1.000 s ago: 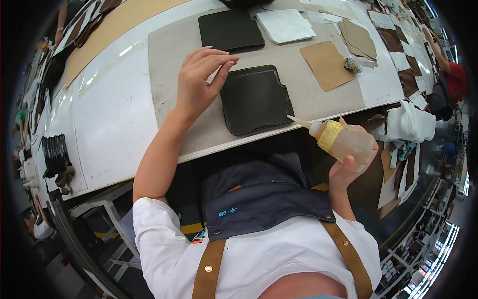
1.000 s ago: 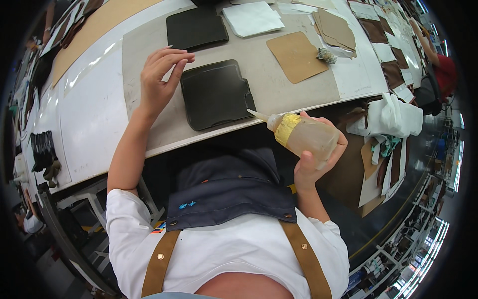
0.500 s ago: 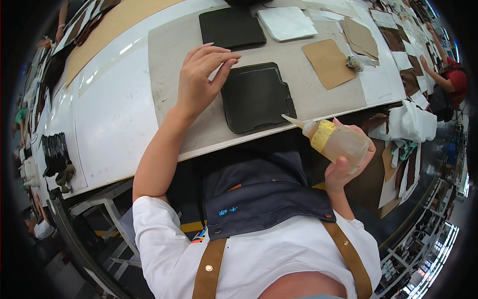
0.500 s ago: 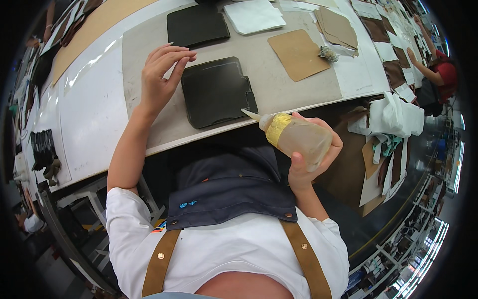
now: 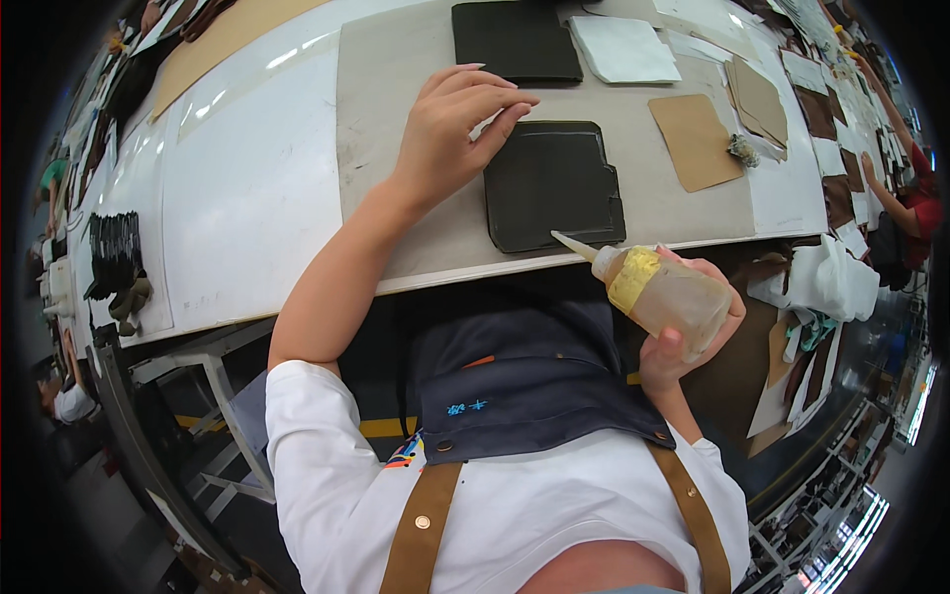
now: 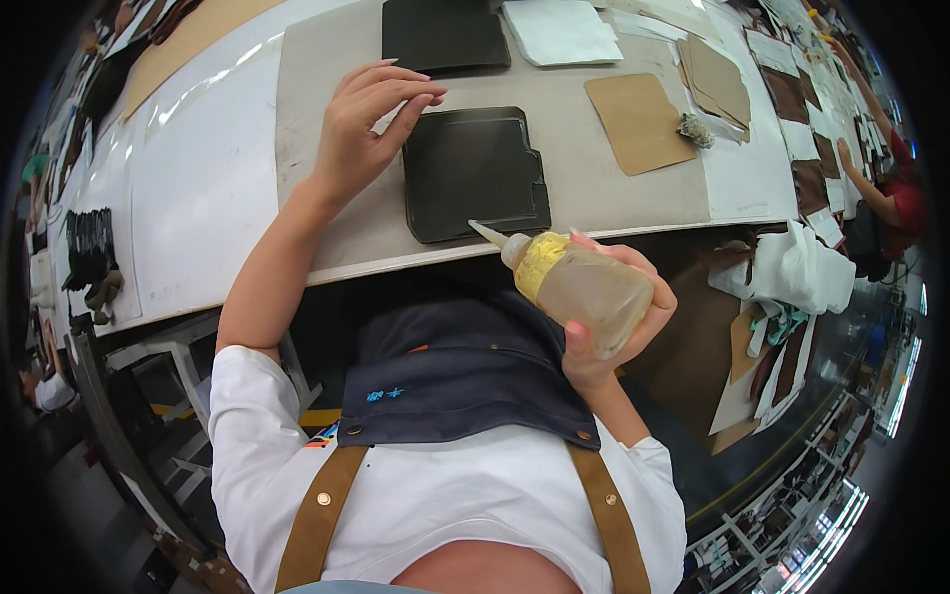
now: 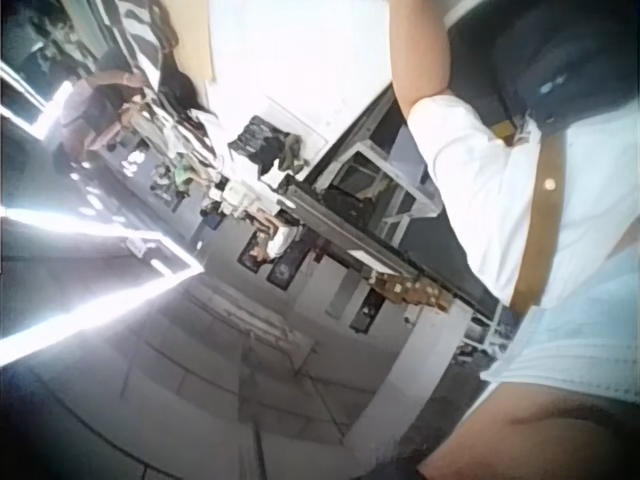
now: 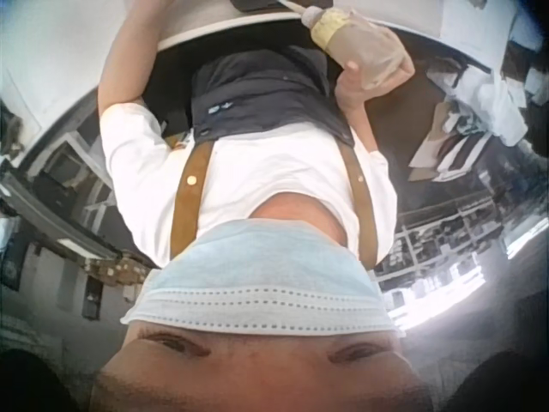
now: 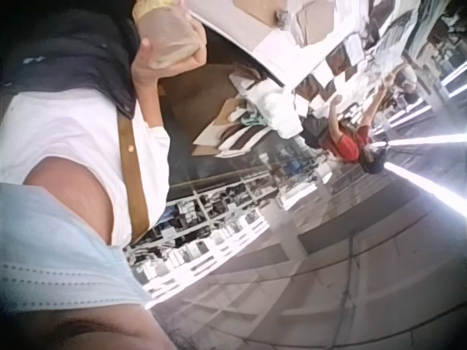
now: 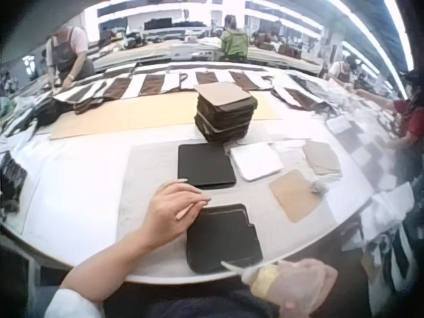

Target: The person applies glue from a squeeze bottle onto dark rectangular pads and then places white fabric squares on top. They press the fabric down to adhere it to the pads and move the finished units to a stack on the table. The process is repeated for multiple pads in a continuous assembly loop.

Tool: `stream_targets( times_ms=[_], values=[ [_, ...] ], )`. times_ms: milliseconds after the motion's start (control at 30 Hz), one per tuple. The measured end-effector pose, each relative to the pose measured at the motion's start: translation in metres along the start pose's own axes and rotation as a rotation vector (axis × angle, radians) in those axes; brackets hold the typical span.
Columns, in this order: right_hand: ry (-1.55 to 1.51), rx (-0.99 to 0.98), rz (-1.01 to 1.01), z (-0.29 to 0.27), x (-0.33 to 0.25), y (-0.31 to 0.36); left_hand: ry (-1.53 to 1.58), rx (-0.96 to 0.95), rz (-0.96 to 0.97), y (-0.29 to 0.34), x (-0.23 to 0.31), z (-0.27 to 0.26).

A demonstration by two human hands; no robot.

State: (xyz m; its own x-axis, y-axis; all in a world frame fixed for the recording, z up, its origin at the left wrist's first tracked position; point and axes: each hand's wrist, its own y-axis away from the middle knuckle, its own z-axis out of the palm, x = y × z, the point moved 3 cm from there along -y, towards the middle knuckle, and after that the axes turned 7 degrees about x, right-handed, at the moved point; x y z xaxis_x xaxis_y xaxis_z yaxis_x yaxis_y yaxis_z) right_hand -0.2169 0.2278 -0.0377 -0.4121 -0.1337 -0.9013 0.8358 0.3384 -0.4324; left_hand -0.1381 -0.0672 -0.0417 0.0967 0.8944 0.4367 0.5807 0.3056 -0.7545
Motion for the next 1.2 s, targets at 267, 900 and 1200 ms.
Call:
stream_targets(
  times_ms=[267, 900, 1200],
  values=[
    [-0.266, -0.141, -0.039, 0.024, 0.009, 0.007, -0.004, 0.028, 0.017, 0.0, -0.001, -0.003],
    [-0.104, 0.505, 0.082, -0.09, 0.097, -0.123, -0.063, 0.019, -0.013, -0.003, -0.003, -0.002],
    [0.673, 0.474, -0.039, -0.11, 0.133, -0.109, -0.031, -0.005, -0.067, 0.0, -0.009, 0.001]
  ],
)
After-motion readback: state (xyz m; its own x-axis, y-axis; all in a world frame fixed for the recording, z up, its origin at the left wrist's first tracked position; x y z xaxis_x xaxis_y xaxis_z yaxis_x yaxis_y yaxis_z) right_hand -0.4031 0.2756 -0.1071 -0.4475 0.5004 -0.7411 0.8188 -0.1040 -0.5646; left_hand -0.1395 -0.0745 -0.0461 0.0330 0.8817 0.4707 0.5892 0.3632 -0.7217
